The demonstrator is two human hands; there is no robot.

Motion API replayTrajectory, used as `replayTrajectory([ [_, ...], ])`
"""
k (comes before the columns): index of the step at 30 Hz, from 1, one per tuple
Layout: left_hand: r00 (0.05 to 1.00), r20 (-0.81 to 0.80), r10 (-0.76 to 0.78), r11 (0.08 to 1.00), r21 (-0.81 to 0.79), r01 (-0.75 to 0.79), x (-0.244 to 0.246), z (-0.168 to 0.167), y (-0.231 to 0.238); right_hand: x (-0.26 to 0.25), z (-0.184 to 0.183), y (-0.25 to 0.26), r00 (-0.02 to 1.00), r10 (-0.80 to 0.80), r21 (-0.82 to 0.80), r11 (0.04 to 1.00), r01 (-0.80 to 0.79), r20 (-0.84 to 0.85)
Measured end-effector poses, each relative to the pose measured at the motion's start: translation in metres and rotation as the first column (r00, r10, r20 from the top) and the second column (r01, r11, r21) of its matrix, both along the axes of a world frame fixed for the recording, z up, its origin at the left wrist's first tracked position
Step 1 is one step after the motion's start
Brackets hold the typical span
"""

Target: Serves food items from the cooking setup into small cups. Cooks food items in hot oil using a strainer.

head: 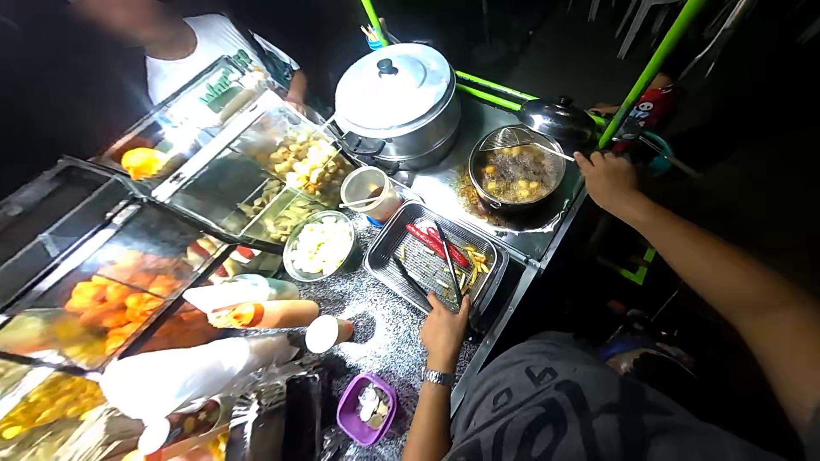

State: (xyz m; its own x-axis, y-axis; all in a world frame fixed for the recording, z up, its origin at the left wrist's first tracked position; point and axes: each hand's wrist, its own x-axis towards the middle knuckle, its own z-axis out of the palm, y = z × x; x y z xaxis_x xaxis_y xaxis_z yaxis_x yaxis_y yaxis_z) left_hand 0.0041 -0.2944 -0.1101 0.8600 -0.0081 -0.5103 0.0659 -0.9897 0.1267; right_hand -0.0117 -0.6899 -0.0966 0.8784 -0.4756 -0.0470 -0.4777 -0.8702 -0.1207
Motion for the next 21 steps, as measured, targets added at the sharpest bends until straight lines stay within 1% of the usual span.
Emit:
replayTrajectory([
  [2,1.000,-0.031,-0.007,0.999,0.035,0.008,0.007,0.002,-0.009,0.013,-0.017,-0.005,0.999,0.007,-0.032,0.999,-0.009,-0.046],
  [4,0.999,-0.049,-0.007,0.999,0.050,0.009,0.012,0.001,-0.015,0.017,-0.027,-0.003,0.991,0.006,-0.015,1.000,-0.008,-0.130],
  [6,0.998,-0.056,-0.013,0.998,0.058,0.016,0.016,-0.002,-0.016,0.013,-0.031,0.002,0.980,0.020,0.004,1.000,-0.020,-0.200],
  [9,0.998,-0.051,-0.021,0.998,0.056,0.024,0.016,-0.005,-0.014,-0.005,-0.031,0.007,0.974,0.059,0.004,0.998,-0.059,-0.218],
  [11,0.999,-0.035,-0.024,0.999,0.032,0.025,0.014,-0.007,-0.010,-0.019,-0.020,0.007,0.972,0.081,0.015,0.997,-0.080,-0.222],
  [13,1.000,0.024,-0.020,1.000,-0.022,0.020,0.011,-0.010,-0.003,-0.031,-0.004,0.005,0.975,0.098,-0.004,0.995,-0.101,-0.197],
  [17,0.986,0.164,0.005,0.993,-0.116,0.014,0.006,-0.011,0.015,-0.048,0.032,0.001,0.992,0.120,-0.035,0.992,-0.121,-0.024],
  [19,0.976,0.216,0.021,0.989,-0.146,0.011,0.002,-0.008,0.023,-0.050,0.050,0.000,0.994,0.105,0.044,0.994,-0.105,-0.005],
  [21,0.968,0.248,0.043,0.984,-0.177,0.002,-0.001,-0.005,0.031,-0.048,0.057,-0.002,0.996,0.082,0.176,0.981,-0.075,-0.033],
])
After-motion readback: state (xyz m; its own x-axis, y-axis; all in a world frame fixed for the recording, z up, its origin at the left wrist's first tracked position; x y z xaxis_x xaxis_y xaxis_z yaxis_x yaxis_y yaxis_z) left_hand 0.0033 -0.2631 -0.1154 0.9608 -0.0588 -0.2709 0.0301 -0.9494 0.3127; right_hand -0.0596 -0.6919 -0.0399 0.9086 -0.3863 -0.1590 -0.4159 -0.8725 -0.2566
